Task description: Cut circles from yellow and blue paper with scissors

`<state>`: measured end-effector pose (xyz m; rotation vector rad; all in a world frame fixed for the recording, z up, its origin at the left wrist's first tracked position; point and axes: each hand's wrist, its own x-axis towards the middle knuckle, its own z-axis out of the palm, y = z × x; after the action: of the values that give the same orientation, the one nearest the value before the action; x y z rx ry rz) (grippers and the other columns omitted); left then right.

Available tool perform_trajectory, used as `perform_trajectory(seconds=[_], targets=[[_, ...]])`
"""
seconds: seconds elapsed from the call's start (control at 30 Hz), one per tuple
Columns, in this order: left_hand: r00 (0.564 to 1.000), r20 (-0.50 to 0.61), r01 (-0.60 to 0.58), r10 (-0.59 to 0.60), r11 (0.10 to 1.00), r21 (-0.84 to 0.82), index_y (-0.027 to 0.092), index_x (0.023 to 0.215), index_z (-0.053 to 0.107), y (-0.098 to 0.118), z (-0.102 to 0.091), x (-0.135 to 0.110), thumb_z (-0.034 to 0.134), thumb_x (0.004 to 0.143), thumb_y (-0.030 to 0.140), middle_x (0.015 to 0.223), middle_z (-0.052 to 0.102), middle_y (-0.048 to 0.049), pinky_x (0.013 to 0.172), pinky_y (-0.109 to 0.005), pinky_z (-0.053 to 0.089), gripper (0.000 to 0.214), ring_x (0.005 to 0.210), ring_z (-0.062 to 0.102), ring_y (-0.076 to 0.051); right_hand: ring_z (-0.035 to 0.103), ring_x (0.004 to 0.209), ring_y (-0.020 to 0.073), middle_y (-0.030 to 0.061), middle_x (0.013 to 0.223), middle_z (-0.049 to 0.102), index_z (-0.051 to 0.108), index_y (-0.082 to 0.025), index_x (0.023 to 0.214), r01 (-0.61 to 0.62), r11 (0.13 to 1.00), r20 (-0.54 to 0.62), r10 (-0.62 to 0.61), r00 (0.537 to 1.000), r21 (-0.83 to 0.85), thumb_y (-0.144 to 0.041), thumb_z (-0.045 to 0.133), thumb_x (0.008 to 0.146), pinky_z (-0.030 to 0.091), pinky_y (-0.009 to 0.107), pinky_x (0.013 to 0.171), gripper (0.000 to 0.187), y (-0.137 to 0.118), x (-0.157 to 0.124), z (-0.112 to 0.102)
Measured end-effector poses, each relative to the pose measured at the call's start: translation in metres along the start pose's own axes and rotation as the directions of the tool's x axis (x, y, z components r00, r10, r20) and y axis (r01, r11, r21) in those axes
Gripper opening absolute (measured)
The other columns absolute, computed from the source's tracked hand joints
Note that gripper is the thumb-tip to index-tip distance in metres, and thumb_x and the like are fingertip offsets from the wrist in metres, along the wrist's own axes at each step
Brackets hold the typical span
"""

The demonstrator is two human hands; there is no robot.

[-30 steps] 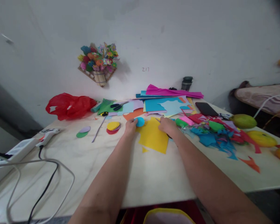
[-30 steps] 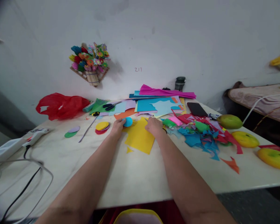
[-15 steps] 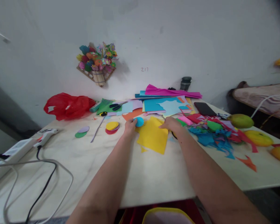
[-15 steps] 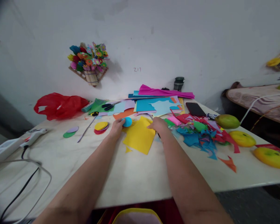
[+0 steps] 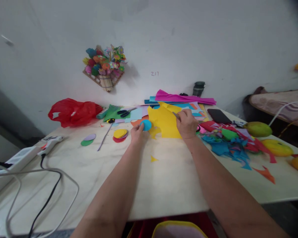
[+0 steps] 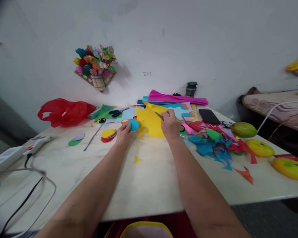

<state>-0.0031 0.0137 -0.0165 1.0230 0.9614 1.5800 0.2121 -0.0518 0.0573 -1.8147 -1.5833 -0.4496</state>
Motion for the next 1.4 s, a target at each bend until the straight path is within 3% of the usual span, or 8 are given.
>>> perform_trajectory(seconds=[0.27, 0.43, 0.57, 0.73, 0.83, 1.07, 1.2, 1.4], targets=[[0.996, 0.057, 0.07, -0.064, 0.991, -0.111, 0.017, 0.062, 0.06, 0.015, 0.01, -0.013, 0.088, 0.059, 0.038, 0.064, 0.061, -0.0002, 0.073, -0.029, 0.05, 0.035, 0.07, 0.062, -0.015, 0.062, 0.097, 0.0286, 0.0134, 0.096, 0.065, 0.063, -0.016, 0.096, -0.308, 0.901, -0.105, 0.354, 0.929, 0.306, -0.03, 0.05, 0.093, 0.048, 0.038, 0.083, 0.02, 0.009, 0.013, 0.003], [0.972, 0.201, 0.158, -0.123, 0.973, -0.169, 0.016, 0.068, 0.065, 0.019, 0.01, -0.017, 0.088, 0.061, 0.036, 0.072, 0.065, -0.0023, 0.077, -0.031, 0.052, 0.031, 0.074, 0.065, -0.016, 0.059, 0.068, 0.018, 0.003, 0.078, 0.058, 0.056, -0.02, 0.084, -0.476, 0.531, 0.143, 0.549, 0.823, 0.701, -0.025, 0.059, 0.082, 0.053, 0.03, 0.061, 0.007, 0.016, 0.022, 0.015], [0.962, 0.21, 0.224, -0.173, 0.941, -0.252, 0.018, 0.073, 0.067, 0.023, 0.006, -0.016, 0.087, 0.063, 0.035, 0.081, 0.07, -0.0049, 0.079, -0.033, 0.054, 0.027, 0.082, 0.068, -0.019, 0.053, 0.051, 0.0119, -0.0021, 0.065, 0.055, 0.049, -0.022, 0.073, -0.535, 0.316, 0.31, 0.547, 0.778, 0.784, -0.02, 0.064, 0.078, 0.048, 0.024, 0.047, 0.016, 0.017, 0.024, 0.016], [0.975, 0.179, 0.187, -0.133, 0.924, -0.334, 0.02, 0.081, 0.067, 0.024, -0.001, -0.01, 0.087, 0.061, 0.038, 0.087, 0.073, -0.0042, 0.085, -0.034, 0.054, 0.034, 0.089, 0.07, -0.02, 0.048, 0.039, 0.0103, -0.0039, 0.048, 0.052, 0.051, -0.021, 0.067, -0.604, 0.396, 0.498, 0.343, 0.796, 0.692, -0.023, 0.076, 0.072, 0.032, 0.02, 0.033, 0.025, 0.014, 0.017, 0.013], [0.979, 0.148, 0.182, -0.142, 0.933, -0.31, 0.021, 0.082, 0.065, 0.022, -0.004, -0.007, 0.088, 0.059, 0.039, 0.083, 0.072, -0.0028, 0.085, -0.036, 0.054, 0.038, 0.087, 0.07, -0.02, 0.051, 0.041, 0.01, -0.0027, 0.049, 0.057, 0.056, -0.019, 0.065, -0.63, 0.389, 0.587, 0.239, 0.774, 0.672, -0.013, 0.077, 0.069, 0.036, 0.019, 0.035, 0.022, 0.012, 0.013, 0.011], [0.99, 0.065, 0.141, -0.126, 0.903, -0.406, 0.022, 0.079, 0.062, 0.033, -0.009, -0.008, 0.078, 0.072, 0.041, 0.091, 0.074, -0.0057, 0.09, -0.041, 0.055, 0.025, 0.093, 0.07, -0.023, 0.047, 0.042, 0.0086, -0.0047, 0.048, 0.053, 0.055, -0.019, 0.061, -0.622, 0.435, 0.542, 0.309, 0.782, 0.651, -0.007, 0.075, 0.07, 0.041, 0.02, 0.04, 0.026, 0.019, 0.014, 0.009], [0.978, 0.151, 0.196, -0.142, 0.871, -0.451, 0.021, 0.084, 0.065, 0.036, -0.01, -0.01, 0.073, 0.078, 0.037, 0.109, 0.075, -0.0071, 0.091, -0.04, 0.053, 0.019, 0.103, 0.069, -0.024, 0.049, 0.045, 0.0089, -0.0042, 0.051, 0.054, 0.056, -0.018, 0.061, -0.616, 0.477, 0.537, 0.308, 0.785, 0.627, -0.007, 0.076, 0.07, 0.043, 0.021, 0.045, 0.024, 0.025, 0.015, 0.006], [0.903, 0.348, 0.353, -0.251, 0.895, -0.272, 0.014, 0.09, 0.071, 0.03, -0.006, -0.016, 0.081, 0.072, 0.028, 0.091, 0.076, -0.009, 0.088, -0.037, 0.056, 0.025, 0.091, 0.073, -0.025, 0.052, 0.05, 0.0101, -0.0019, 0.057, 0.059, 0.062, -0.017, 0.06, -0.567, 0.555, 0.539, 0.235, 0.809, 0.609, -0.009, 0.077, 0.069, 0.043, 0.023, 0.049, 0.019, 0.027, 0.012, 0.006]])
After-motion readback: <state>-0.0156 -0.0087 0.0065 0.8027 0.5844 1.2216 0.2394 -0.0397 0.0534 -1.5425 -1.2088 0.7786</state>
